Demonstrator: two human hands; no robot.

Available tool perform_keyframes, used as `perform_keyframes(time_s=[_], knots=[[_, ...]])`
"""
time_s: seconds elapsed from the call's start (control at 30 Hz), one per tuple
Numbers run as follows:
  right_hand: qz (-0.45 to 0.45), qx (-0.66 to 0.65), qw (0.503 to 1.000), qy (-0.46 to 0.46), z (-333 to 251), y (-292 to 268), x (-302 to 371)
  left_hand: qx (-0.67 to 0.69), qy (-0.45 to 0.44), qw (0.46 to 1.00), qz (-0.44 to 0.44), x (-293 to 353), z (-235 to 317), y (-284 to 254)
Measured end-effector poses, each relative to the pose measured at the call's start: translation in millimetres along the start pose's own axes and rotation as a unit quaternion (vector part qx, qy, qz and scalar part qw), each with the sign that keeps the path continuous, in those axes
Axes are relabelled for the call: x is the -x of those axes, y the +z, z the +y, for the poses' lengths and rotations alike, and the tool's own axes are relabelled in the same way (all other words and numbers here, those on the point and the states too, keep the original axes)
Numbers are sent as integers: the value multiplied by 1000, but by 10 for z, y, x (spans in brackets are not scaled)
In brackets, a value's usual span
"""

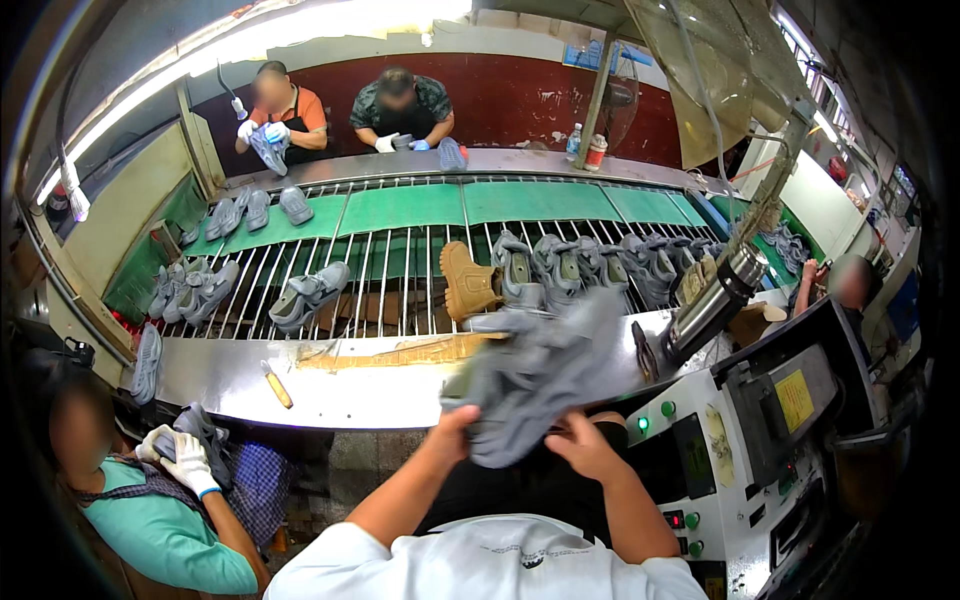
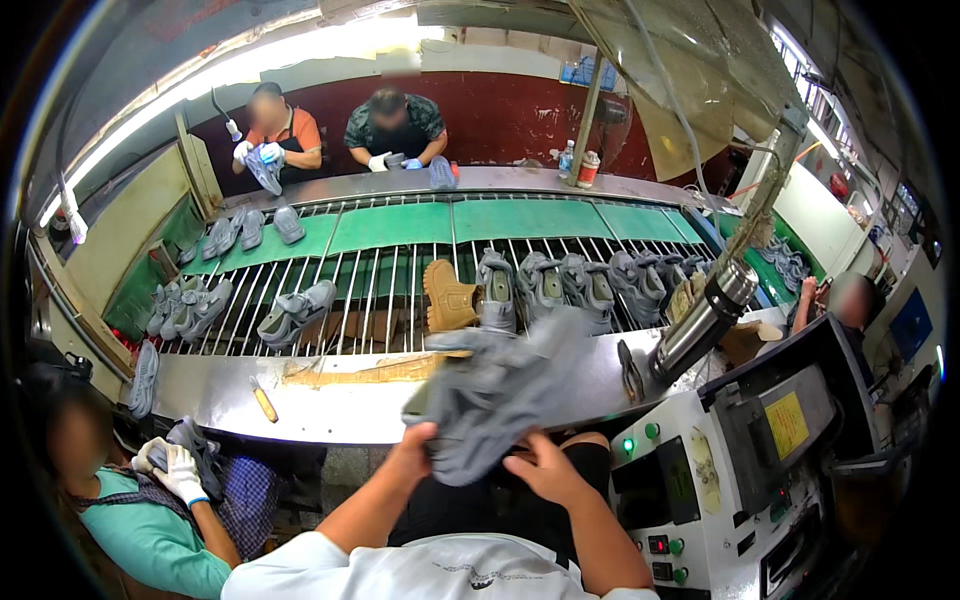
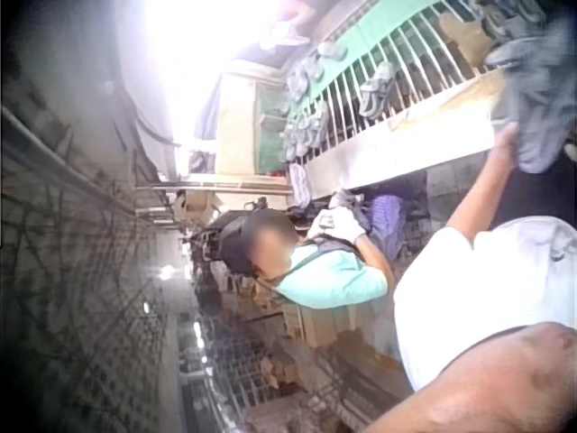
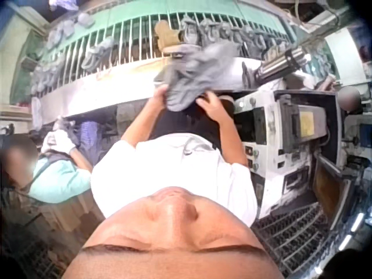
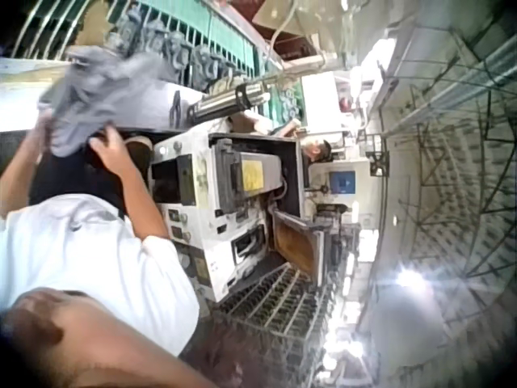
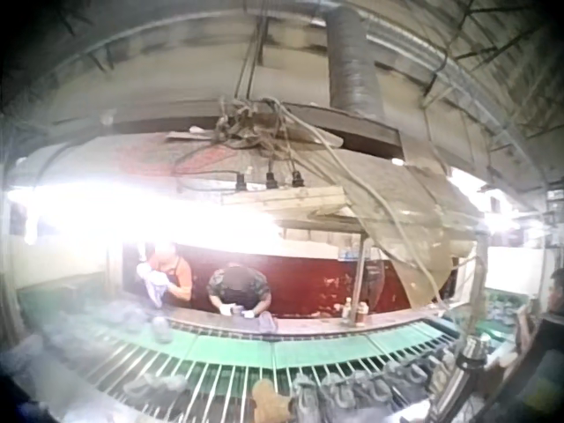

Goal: The person picks up shoes from a conveyor belt, places them into an industrial machine for processing, and then returns them to the belt after removal.

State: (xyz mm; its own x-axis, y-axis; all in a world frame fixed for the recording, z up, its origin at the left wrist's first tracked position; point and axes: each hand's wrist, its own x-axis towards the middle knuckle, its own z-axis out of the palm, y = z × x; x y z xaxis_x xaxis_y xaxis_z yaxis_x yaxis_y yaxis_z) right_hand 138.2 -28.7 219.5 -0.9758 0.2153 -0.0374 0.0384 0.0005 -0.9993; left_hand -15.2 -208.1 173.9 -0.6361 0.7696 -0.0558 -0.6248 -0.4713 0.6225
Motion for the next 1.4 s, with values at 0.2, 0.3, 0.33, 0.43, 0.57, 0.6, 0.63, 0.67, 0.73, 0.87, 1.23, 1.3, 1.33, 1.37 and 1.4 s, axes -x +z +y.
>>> perform_keyframes(time_s=[0.2, 0.3, 0.33, 0.43, 0.57, 0.6, 0.63, 0.67, 0.73, 0.87, 1.23, 1.3, 1.33, 1.37, 1.4], knots=[[-182, 212, 960, -35, -82, 308, -541, -229, 195, 890, 342, 460, 727, -1132], [-101, 204, 973, 44, 398, 78, -484, -535, 208, 723, 384, 471, 710, -1890], [-68, 185, 977, 85, 534, -52, -447, -503, 206, 759, 357, 425, 699, -2005], [-49, 100, 911, 397, 845, -609, -251, -469, 252, 770, 350, 148, 620, -2040], [49, 73, 816, 571, 1418, -1093, 228, -499, 290, 726, 374, -614, 556, -2152], [74, 26, 816, 573, 1506, -1164, 269, -497, 296, 723, 378, -833, 592, -2119], [99, -23, 813, 573, 1624, -1239, 283, -496, 281, 726, 385, -1068, 651, -2069], [122, -69, 808, 572, 1698, -1286, 295, -495, 266, 727, 394, -1283, 711, -2035], [114, -42, 805, 580, 1643, -1292, 189, -483, 229, 729, 428, -1784, 796, -2122], [142, -16, 794, 590, 1621, -1208, 72, -565, 273, 649, 430, -2307, 748, -2062], [162, 88, 788, 587, 1530, -1150, -86, -666, 377, 472, 438, -2411, 69, -1743], [154, 82, 792, 585, 1594, -1183, -80, -700, 429, 436, 368, -2429, -128, -1612], [152, 79, 794, 583, 1620, -1195, -77, -720, 452, 459, 259, -2513, -207, -1543], [149, 71, 793, 586, 1635, -1196, -60, -761, 403, 466, 204, -2606, -297, -1417], [143, 68, 793, 588, 1635, -1207, -66, -797, 352, 467, 152, -2708, -350, -1320]])
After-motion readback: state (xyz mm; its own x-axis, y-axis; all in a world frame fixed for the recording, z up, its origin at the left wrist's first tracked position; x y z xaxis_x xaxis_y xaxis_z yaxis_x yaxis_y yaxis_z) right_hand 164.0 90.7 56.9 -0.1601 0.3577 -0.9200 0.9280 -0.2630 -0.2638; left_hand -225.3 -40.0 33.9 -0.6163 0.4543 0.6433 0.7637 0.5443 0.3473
